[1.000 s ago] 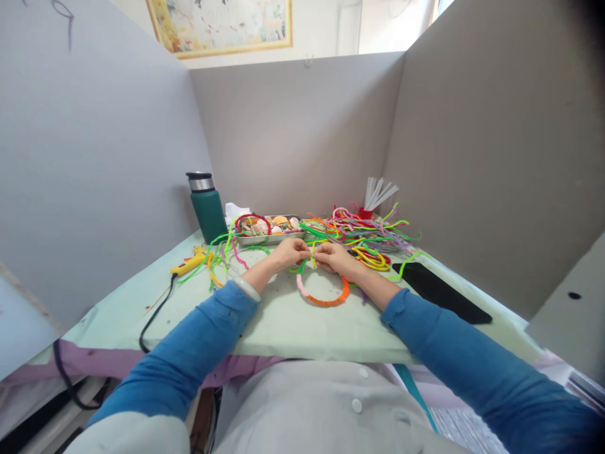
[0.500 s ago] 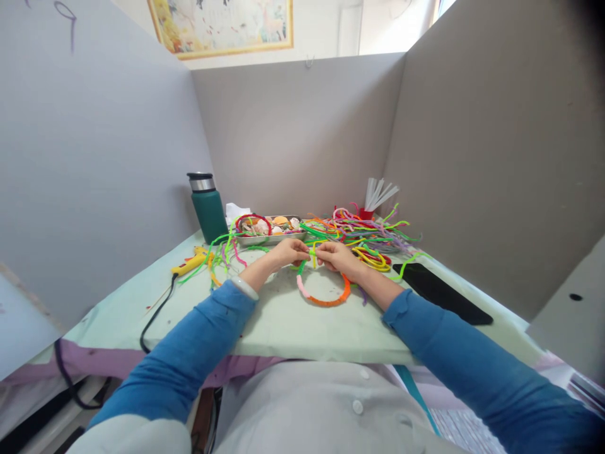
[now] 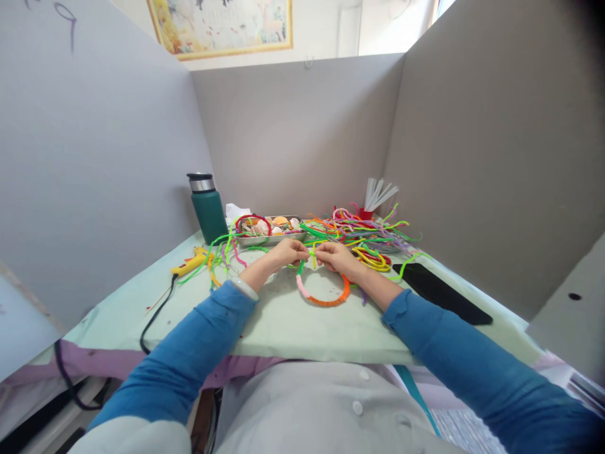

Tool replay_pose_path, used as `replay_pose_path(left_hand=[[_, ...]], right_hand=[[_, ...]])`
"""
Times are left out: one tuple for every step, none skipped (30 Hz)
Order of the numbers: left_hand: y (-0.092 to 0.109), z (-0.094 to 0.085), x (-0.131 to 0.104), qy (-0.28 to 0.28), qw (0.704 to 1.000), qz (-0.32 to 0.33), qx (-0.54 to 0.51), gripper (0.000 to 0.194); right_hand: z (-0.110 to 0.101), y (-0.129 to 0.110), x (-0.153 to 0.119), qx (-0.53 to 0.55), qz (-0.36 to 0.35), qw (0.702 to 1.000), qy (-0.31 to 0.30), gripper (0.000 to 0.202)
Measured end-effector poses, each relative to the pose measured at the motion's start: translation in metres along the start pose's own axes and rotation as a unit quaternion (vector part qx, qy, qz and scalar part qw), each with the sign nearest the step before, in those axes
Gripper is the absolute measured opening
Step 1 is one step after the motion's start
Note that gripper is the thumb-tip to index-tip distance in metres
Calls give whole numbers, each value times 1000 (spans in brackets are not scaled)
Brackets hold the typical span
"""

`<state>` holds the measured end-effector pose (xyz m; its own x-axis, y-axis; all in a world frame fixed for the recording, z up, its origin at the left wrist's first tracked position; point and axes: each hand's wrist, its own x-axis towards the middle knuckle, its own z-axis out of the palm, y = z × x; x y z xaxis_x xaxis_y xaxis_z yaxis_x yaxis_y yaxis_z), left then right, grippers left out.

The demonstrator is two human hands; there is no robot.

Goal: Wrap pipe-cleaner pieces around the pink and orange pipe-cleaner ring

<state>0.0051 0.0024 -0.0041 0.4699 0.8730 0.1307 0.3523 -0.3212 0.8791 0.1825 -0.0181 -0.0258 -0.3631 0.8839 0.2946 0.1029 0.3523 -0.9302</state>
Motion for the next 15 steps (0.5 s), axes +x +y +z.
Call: replay_pose_path(left_hand=[[1, 0, 0, 0, 1000, 0, -1, 21], [1, 1, -1, 2, 1000, 0, -1, 21], [2, 1, -2, 5, 1000, -1, 1, 21], [3, 2, -3, 7, 1000, -1, 4, 21], [5, 3, -4, 7, 1000, -2, 5, 21], [7, 3, -5, 4, 1000, -5, 4, 21], [9, 4, -7, 3, 1000, -12, 4, 21], [11, 5, -8, -3, 1000, -22, 3, 21], [13, 5, -9, -1, 999, -33, 1, 21], [14, 6, -10, -2, 999, -38, 2, 21], [15, 6, -11, -4, 999, -42, 3, 22], [16, 6, -11, -5, 999, -44, 4, 22], [16, 7, -11, -7, 999, -44, 6, 23], [15, 7, -11, -8, 999, -44, 7, 23], [14, 7, -11, -10, 999, -43, 10, 24]], right_hand=[[0, 0, 0, -3, -1, 1000, 1, 25], [0, -1, -1, -9, -3, 1000, 2, 25], [0, -2, -1, -15, -5, 1000, 4, 26], [0, -3, -2, -22, -5, 1000, 4, 26], [1, -3, -2, -29, -5, 1000, 3, 27], [1, -4, -3, -35, -5, 999, 1, 27], [1, -5, -3, -41, -4, 999, -2, 27], [2, -6, -4, -47, -3, 999, -5, 27], [2, -7, -4, -54, -2, 999, -8, 27], [2, -8, -5, -62, -2, 998, -10, 27], [3, -9, -6, -70, -2, 997, -12, 26], [3, -10, -6, -79, -3, 997, -13, 26], [4, -11, -7, -88, -7, 996, -13, 26], [4, -11, -7, -97, -13, 995, -12, 26], [4, -11, -7, -105, -19, 994, -9, 26]])
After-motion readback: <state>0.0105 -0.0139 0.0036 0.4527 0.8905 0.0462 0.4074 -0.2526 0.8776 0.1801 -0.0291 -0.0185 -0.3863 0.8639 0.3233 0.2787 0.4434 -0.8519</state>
